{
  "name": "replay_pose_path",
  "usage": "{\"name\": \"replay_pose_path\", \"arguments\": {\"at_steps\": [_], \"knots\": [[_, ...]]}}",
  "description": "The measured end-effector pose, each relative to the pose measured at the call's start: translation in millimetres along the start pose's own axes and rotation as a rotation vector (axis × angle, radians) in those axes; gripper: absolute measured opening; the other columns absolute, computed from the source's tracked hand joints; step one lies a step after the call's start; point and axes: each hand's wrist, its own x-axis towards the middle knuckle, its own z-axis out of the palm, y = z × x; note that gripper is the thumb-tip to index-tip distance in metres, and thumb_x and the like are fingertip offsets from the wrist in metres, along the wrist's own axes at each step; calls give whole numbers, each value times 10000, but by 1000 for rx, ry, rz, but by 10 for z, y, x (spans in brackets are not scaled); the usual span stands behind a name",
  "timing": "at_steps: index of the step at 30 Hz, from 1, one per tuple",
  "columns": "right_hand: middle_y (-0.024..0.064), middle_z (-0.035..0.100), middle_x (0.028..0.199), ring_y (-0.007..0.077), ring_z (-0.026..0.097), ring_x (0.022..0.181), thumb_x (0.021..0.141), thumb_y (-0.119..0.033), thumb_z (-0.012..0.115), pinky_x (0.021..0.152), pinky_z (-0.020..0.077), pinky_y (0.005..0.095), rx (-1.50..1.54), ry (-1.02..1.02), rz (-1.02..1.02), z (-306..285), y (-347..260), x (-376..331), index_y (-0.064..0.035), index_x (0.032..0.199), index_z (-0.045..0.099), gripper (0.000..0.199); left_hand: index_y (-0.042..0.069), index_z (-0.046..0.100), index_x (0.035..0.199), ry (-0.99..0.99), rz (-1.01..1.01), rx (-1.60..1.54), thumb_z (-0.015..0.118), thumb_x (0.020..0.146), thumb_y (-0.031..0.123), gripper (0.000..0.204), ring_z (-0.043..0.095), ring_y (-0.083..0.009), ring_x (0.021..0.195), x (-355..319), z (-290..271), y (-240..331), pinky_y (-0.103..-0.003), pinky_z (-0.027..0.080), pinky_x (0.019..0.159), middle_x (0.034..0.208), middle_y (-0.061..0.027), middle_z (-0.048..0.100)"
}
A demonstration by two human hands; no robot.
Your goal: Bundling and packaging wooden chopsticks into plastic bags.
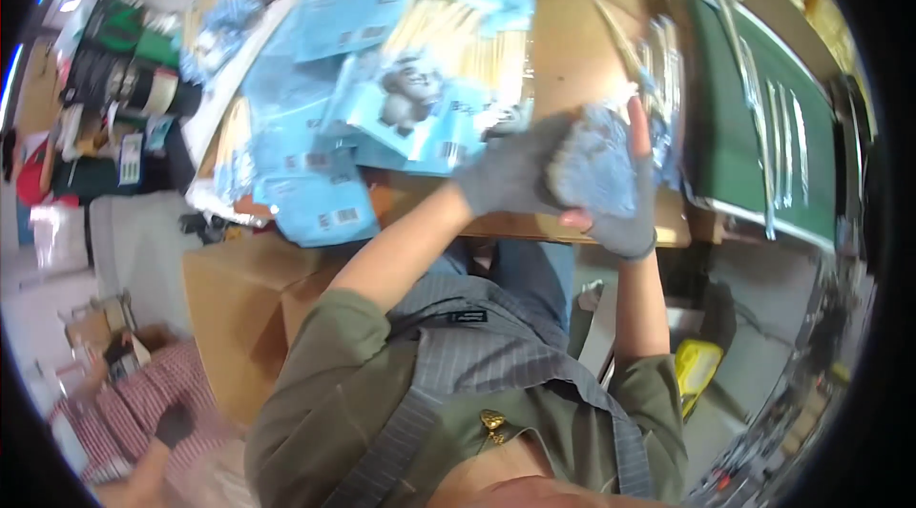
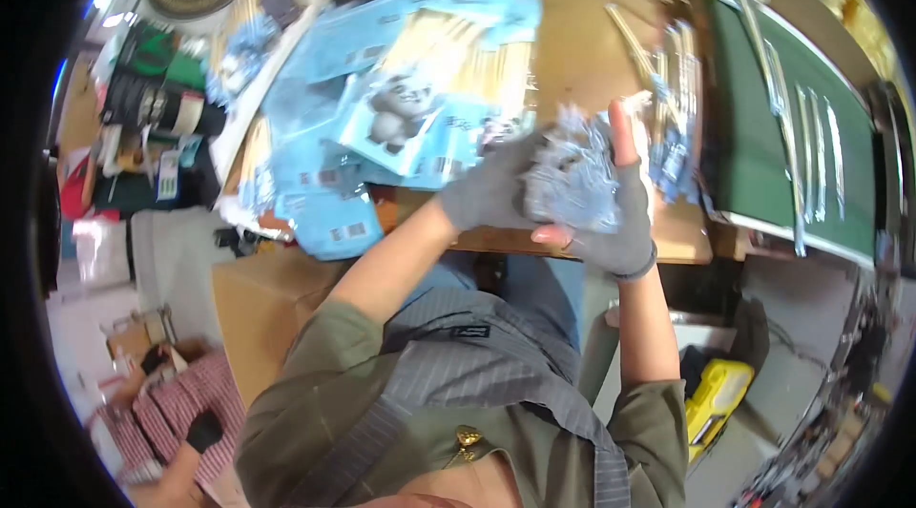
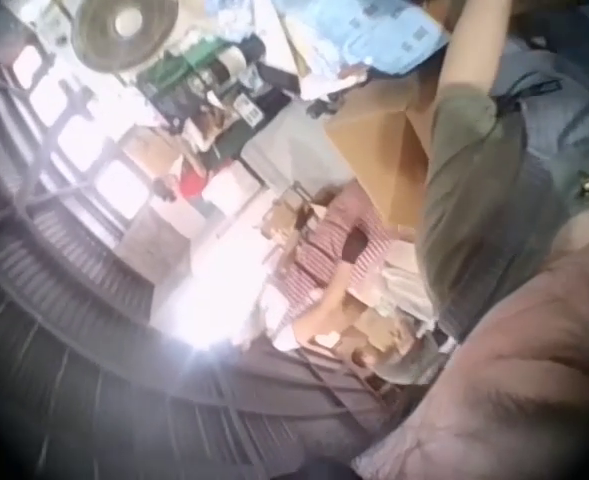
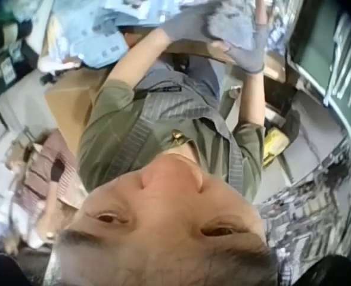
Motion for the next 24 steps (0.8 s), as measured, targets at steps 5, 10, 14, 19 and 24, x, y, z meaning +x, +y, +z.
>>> {"name": "replay_pose_path", "arguments": {"at_steps": [5,10,14,19,24], "knots": [[125,511,1232,221,511,1130,635,-308,843,992,389,369,-46,132,333,432,-377,146,7,1424,269,1026,31,586,1051,-205,-220,-574,706,762,283,401,594,-231,929,-62,-266,362,-308,477,830,986,-77,620],[153,641,956,237,611,875,664,-338,733,836,464,304,350,-403,752,488,54,117,72,1103,576,621,-21,580,1055,96,-607,-1449,726,756,326,480,601,-222,899,-943,220,604,-311,478,818,990,-98,635],[143,631,742,265,631,772,779,-227,649,731,524,360,607,-326,858,793,250,-148,11,836,594,250,-28,648,908,-313,-876,-435,696,774,278,337,616,-195,815,-1287,-692,599,-305,487,808,921,-87,666],[135,602,690,272,611,705,792,-194,630,681,518,378,644,-251,787,886,154,-211,-4,789,566,201,77,600,1088,147,-777,750,700,750,265,399,607,-310,874,-2078,-2253,-6,-357,477,773,983,-137,639],[144,598,701,288,605,695,783,-150,615,690,521,385,605,-241,760,924,107,-270,6,804,563,166,58,537,1152,-48,-448,1228,620,765,141,404,569,-294,1050,-2587,-2167,-466,-387,460,890,1141,-129,590]]}}
